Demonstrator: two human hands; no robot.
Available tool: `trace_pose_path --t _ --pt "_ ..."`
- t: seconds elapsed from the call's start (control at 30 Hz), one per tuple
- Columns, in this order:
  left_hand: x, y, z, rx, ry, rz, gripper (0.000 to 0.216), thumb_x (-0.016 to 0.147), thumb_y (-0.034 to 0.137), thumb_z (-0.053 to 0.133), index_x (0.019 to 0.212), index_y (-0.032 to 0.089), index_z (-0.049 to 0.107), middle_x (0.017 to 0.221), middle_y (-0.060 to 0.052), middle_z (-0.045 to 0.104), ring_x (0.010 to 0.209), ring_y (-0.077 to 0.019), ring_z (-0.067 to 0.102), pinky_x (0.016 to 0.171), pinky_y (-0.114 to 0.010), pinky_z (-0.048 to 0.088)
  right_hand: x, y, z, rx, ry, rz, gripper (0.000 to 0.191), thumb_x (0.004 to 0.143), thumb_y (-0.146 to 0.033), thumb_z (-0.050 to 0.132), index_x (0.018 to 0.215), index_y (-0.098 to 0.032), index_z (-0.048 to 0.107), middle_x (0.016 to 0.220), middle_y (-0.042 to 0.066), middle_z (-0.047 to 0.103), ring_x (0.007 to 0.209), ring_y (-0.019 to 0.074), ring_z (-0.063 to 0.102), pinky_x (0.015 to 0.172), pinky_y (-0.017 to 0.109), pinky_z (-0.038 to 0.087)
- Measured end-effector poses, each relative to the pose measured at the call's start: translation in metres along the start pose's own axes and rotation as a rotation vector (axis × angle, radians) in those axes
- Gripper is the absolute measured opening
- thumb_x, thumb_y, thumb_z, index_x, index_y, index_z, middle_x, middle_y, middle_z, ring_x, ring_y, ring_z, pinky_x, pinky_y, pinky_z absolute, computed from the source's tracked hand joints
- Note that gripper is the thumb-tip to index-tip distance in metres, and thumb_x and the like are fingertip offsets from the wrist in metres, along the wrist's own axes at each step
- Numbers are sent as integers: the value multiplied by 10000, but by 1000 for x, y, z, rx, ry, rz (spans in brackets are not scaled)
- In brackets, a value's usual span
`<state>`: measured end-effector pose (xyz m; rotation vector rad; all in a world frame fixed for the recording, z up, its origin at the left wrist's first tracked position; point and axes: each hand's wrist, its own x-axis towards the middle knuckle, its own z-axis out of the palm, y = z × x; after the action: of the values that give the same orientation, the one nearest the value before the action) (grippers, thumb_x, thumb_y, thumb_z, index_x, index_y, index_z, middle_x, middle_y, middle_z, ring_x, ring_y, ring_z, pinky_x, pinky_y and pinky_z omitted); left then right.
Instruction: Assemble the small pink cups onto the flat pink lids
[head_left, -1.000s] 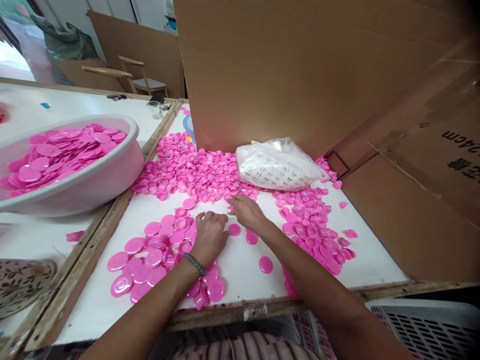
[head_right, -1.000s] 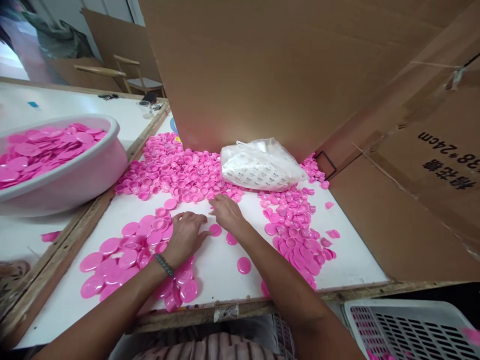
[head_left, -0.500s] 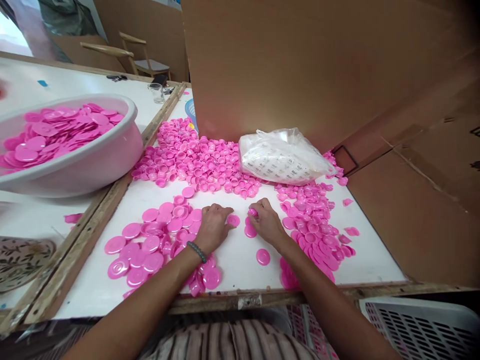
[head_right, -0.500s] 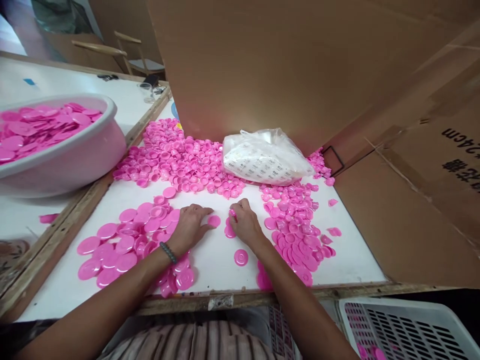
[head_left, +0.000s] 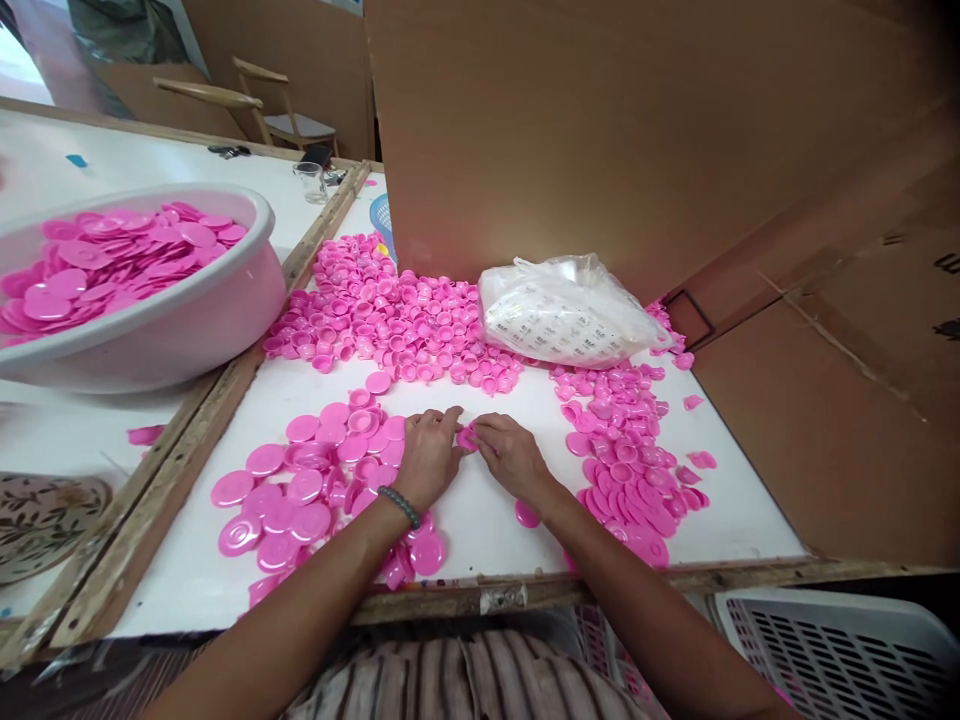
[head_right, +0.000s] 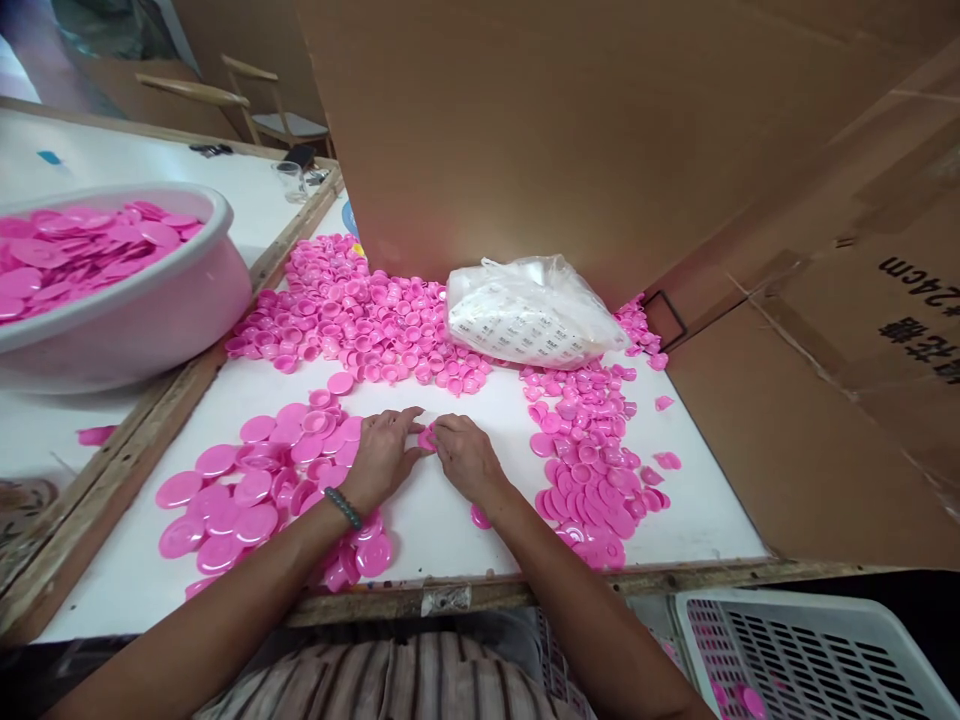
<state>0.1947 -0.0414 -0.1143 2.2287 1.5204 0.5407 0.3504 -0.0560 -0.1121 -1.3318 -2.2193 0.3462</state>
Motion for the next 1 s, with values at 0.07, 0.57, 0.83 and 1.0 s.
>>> trace_pose_path --t 0.07,0.57,0.83,1.0 --pt "0 0 0 -9 -19 -25 465 738 211 640 1149 187 423 939 -31 662 978 -194 501 863 -356 298 0 -2 0 -79 -47 -51 248 883 -122 368 849 -175 607 925 60 599 849 155 523 724 284 457" --pt "3 -4 4 39 -31 -46 422 784 190 537 1183 149 404 876 -58 641 941 -198 523 837 -332 314 -7 -7 14 -78 31 -67 269 865 -91 386 990 -191 602 998 64 589 900 167 531 738 299 485" --pt "3 -3 2 30 -49 -43 457 764 174 551 1196 150 404 885 -60 641 951 -205 521 832 -339 322 -11 -16 17 -262 -116 -71 335 871 -66 310 1094 -151 544 986 103 574 868 208 485 733 346 463" --pt "3 -1 -6 14 -83 3 501 749 185 598 1212 184 408 934 -62 645 992 -213 508 831 -343 362 -2 -15 12 -67 -22 41 281 853 -83 378 963 -186 615 944 71 597 844 176 527 687 303 459"
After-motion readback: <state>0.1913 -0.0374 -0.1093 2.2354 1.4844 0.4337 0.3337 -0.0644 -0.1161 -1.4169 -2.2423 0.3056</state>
